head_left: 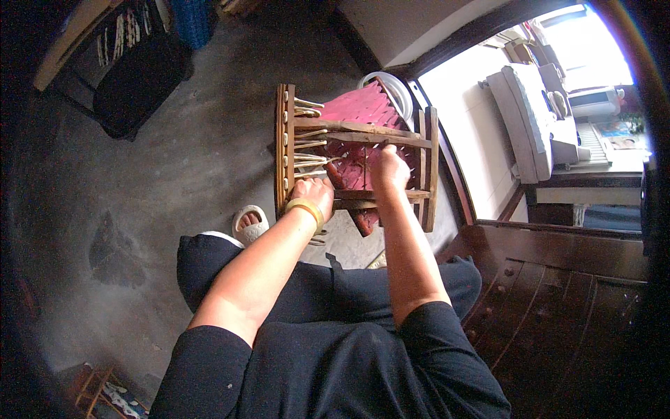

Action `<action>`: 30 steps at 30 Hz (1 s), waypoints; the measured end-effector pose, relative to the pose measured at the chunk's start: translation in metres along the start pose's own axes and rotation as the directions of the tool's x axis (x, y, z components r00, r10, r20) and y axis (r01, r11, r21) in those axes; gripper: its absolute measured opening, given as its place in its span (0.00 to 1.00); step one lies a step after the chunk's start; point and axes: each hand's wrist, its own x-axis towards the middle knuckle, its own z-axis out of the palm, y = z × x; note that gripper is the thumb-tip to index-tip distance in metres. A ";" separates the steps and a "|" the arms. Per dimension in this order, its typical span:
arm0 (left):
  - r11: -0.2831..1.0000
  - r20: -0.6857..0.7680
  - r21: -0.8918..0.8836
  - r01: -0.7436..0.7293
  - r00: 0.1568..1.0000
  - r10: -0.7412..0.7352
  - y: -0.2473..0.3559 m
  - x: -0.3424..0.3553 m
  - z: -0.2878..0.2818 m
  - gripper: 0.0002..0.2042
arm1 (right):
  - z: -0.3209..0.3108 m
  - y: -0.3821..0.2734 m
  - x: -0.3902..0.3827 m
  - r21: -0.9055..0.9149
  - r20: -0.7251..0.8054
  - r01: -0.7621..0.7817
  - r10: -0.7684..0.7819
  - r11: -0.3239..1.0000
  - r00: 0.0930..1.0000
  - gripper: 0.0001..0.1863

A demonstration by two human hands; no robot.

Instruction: The person is repairing a wooden chair with a red cushion. They use a screwdriver to tighten screws on the chair's frame, focusing on the joints and legs. The person adjusts the chair's position to access different areas.

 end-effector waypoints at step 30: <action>0.992 0.178 0.000 -0.125 0.976 0.123 0.005 0.014 -0.001 0.13 | 0.008 -0.061 -0.018 -0.020 0.054 0.286 -0.284 0.958 0.957 0.08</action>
